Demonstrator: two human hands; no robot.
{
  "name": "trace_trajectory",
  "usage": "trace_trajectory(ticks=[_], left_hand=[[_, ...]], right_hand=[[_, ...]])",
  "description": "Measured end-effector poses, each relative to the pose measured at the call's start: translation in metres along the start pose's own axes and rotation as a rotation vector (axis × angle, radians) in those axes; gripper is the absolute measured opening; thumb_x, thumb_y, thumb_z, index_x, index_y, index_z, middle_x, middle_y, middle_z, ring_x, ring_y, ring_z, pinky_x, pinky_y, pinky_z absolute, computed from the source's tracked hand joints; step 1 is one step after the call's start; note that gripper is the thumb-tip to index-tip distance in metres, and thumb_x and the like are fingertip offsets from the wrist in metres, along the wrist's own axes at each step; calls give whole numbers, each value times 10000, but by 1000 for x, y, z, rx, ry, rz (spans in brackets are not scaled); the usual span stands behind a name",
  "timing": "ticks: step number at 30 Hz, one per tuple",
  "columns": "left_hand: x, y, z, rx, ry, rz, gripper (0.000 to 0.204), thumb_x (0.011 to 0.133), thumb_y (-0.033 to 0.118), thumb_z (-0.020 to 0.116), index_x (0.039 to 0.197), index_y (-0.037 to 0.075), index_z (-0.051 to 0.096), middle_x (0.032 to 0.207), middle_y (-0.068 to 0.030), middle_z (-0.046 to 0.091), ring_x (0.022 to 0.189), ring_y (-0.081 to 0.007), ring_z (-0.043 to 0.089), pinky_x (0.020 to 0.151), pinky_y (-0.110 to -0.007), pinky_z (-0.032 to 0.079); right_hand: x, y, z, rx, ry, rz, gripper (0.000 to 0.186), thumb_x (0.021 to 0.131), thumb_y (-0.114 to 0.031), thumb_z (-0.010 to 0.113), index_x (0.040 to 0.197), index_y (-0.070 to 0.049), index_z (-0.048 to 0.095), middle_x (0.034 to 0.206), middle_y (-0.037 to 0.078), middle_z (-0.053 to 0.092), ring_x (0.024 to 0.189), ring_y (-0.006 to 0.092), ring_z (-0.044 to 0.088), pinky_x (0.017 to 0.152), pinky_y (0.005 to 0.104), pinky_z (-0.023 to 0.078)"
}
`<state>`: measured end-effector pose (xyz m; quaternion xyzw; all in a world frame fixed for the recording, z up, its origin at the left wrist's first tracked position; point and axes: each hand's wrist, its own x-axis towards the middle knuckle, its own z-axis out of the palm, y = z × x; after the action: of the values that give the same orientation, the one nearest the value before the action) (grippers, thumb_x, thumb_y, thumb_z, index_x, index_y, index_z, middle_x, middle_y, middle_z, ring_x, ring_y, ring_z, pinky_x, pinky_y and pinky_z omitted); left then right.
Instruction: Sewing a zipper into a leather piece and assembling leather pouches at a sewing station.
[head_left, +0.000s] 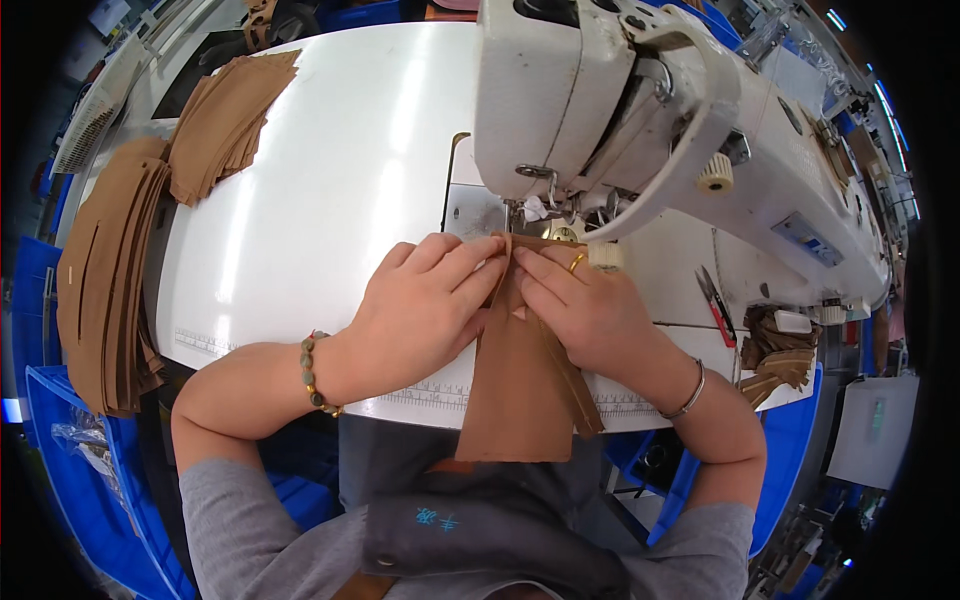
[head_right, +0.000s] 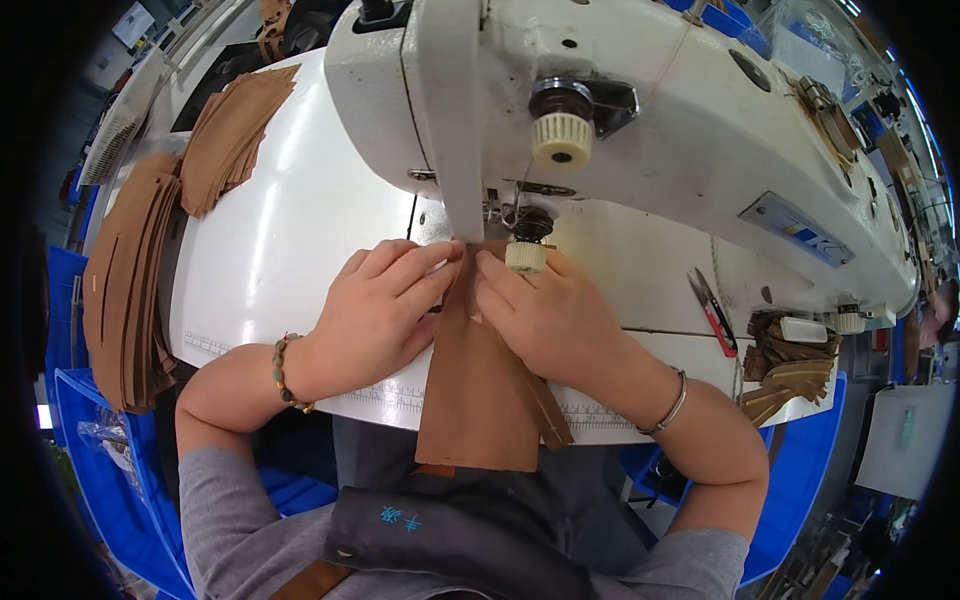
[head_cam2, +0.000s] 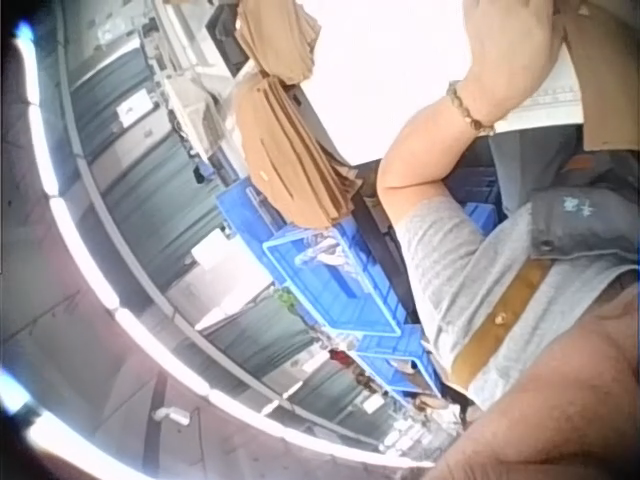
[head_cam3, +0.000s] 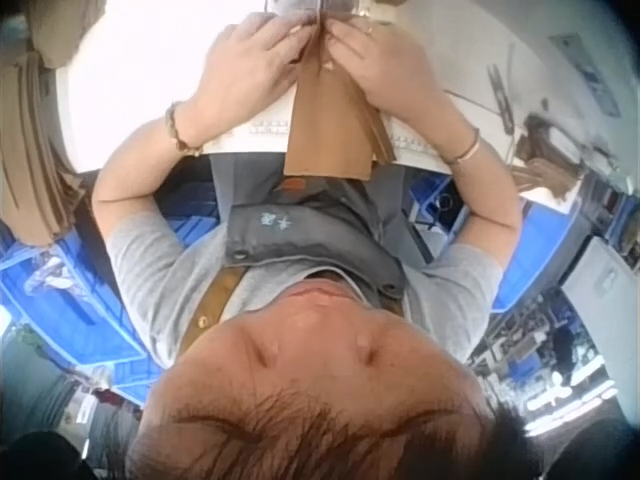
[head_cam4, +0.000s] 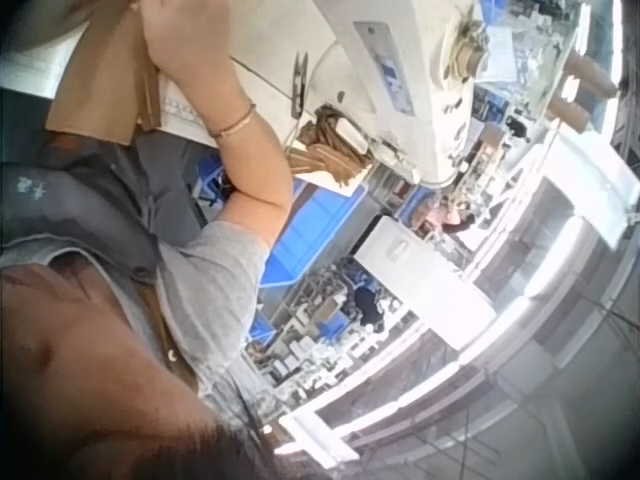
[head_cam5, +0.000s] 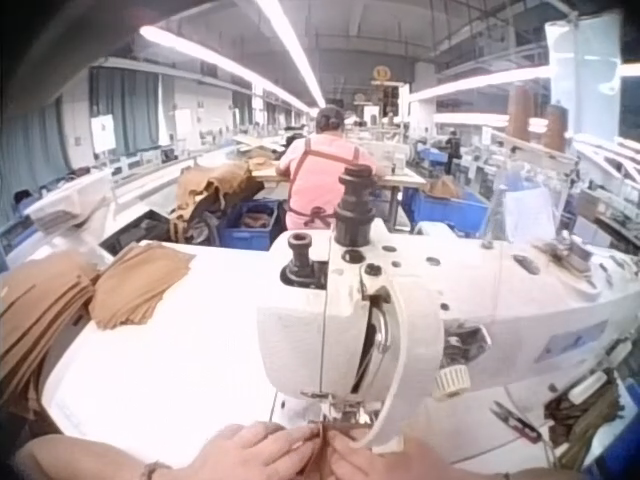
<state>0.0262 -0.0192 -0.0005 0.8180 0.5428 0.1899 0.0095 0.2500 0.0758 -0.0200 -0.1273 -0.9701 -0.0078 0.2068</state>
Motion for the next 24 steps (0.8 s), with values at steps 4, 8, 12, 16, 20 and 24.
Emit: trace_trajectory(ticks=[4,8,12,16,20,24], left_hand=[[0,1,5,51,-23,51,568,850,224,768,1366,39,620,1474,-76,577,1307,-294,553,1015,-409,453],[0,1,7,65,-15,54,524,884,245,751,1349,38,624,1471,-81,578,1315,-304,551,1007,-412,453],[-1,1,7,73,-38,60,521,889,241,739,1352,37,614,1478,-90,573,1316,-306,551,1019,-421,445],[-1,2,7,94,-53,58,560,895,251,732,1390,35,583,1481,-90,571,1322,-301,546,1035,-429,433],[-1,3,6,78,-61,47,586,900,256,725,1418,35,562,1485,-84,569,1322,-296,545,1044,-431,427],[0,3,5,104,-70,52,601,896,259,723,1430,40,558,1483,-74,571,1303,-294,545,1052,-427,422]], right_hand=[[0,1,-4,-16,-47,-6,258,836,-212,696,1044,-59,706,1236,102,689,755,168,646,786,364,517],[2,4,-7,-105,170,-60,329,745,-154,701,1058,-54,714,1188,66,682,747,151,635,740,319,495],[8,5,-4,-124,238,-33,392,767,-81,659,1151,-84,741,1213,36,720,881,187,730,680,316,580],[7,4,-5,-73,112,-18,302,763,-103,675,1057,-53,726,1185,54,702,951,192,687,761,342,547],[5,5,-7,-35,74,-45,282,787,-111,675,1059,-60,731,1184,65,722,1095,233,700,869,394,601],[4,4,-6,-51,44,-28,271,792,-112,674,1052,-51,718,1177,75,721,1126,239,693,927,419,592]])
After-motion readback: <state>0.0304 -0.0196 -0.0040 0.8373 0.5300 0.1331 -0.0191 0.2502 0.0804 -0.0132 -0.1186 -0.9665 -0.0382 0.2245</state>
